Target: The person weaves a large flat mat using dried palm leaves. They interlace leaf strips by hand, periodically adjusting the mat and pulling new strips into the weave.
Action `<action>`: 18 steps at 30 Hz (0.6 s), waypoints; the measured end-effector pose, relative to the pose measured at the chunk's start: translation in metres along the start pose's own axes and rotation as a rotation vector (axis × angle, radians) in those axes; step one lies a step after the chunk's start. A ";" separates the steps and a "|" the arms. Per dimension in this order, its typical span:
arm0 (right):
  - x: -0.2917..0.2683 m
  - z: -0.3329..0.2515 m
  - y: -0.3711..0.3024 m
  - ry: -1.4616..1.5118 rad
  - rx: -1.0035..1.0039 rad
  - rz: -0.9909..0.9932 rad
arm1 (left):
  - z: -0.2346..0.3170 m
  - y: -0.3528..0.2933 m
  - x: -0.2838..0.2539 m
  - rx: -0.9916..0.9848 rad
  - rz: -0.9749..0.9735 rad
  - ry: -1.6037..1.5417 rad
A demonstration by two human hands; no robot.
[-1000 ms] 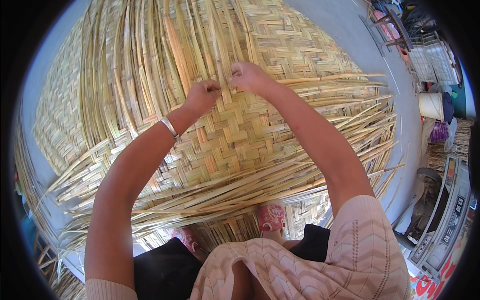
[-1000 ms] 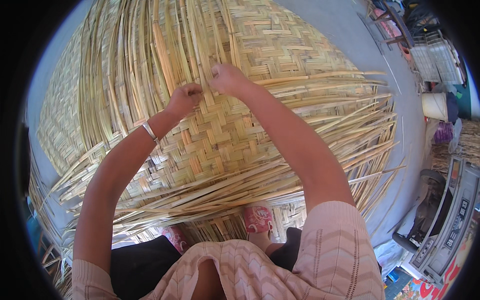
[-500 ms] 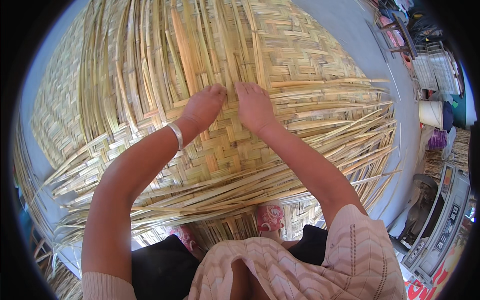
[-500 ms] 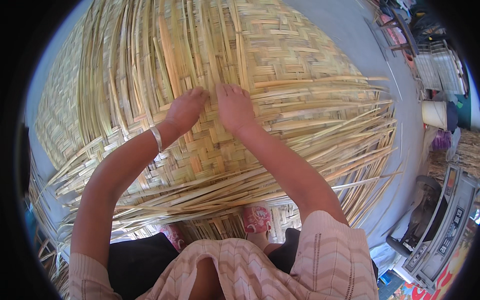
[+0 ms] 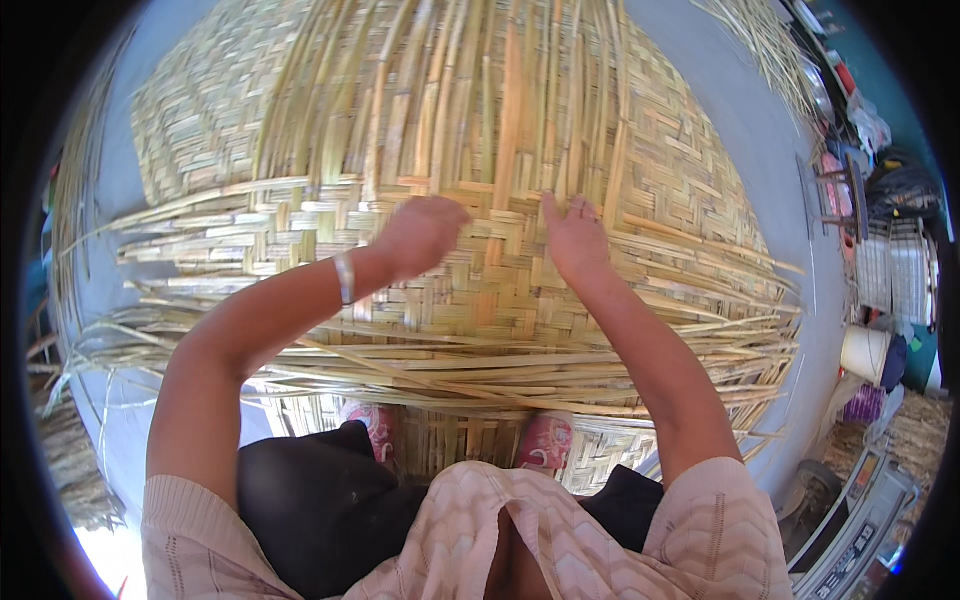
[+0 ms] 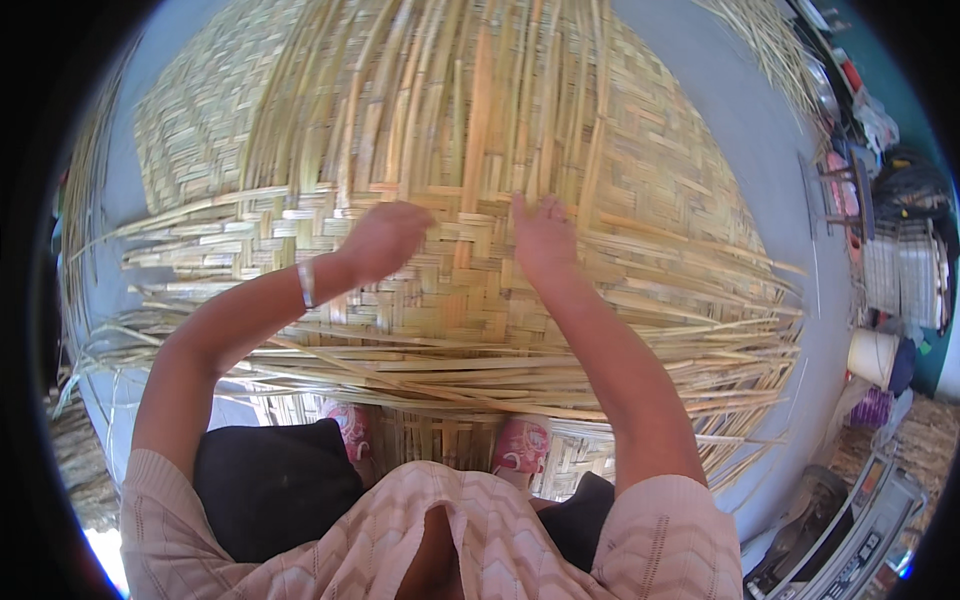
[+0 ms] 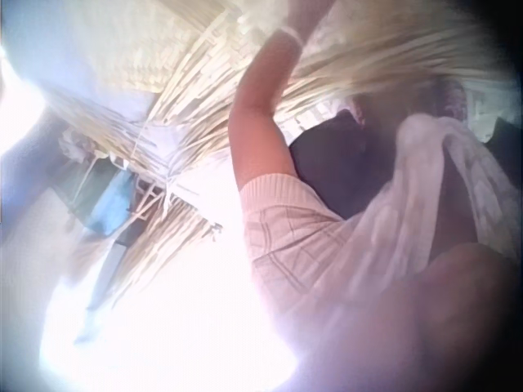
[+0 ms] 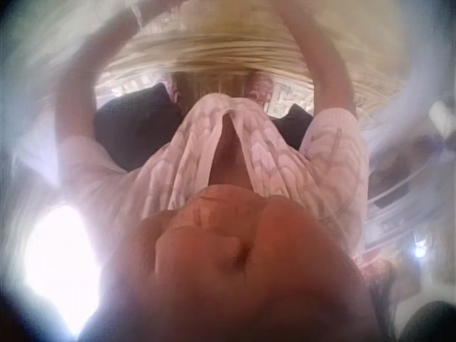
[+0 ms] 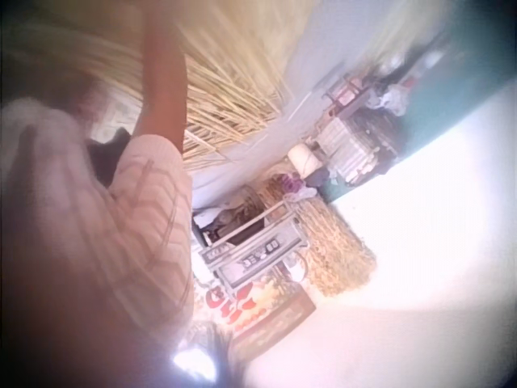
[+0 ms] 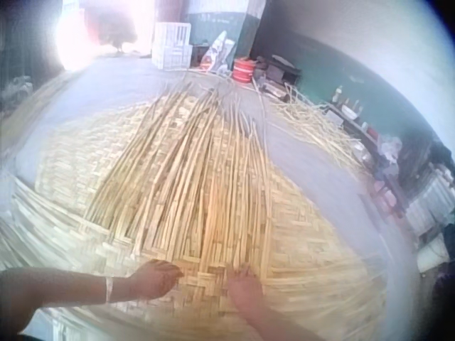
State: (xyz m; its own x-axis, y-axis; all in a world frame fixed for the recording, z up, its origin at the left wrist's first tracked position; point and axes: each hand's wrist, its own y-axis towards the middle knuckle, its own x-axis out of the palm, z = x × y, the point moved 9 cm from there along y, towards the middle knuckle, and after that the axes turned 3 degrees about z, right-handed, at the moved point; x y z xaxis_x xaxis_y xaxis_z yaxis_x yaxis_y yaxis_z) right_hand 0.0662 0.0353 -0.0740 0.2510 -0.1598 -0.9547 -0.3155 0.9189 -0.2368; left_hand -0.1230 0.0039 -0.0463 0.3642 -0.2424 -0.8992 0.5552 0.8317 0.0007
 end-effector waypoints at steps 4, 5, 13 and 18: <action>-0.016 -0.002 0.003 -0.119 -0.148 -0.120 | -0.148 -0.105 -0.064 -0.767 0.521 -0.447; -0.021 -0.007 0.005 -0.137 -0.207 -0.173 | -0.178 -0.135 -0.070 -0.912 0.676 -0.667; -0.085 -0.126 0.043 -0.052 -0.417 -0.187 | -0.278 -0.223 -0.066 -1.178 1.188 -1.665; -0.126 -0.247 0.082 0.348 -0.477 -0.118 | -0.284 -0.233 -0.092 -0.988 1.264 -1.547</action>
State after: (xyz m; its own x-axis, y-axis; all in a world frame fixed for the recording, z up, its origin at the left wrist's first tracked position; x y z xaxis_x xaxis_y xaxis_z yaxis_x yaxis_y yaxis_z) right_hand -0.2169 0.0414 -0.0175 0.0202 -0.4338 -0.9008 -0.6998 0.6373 -0.3226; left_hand -0.4982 -0.0254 -0.0886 0.5252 0.7850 0.3287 -0.6278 0.6181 -0.4731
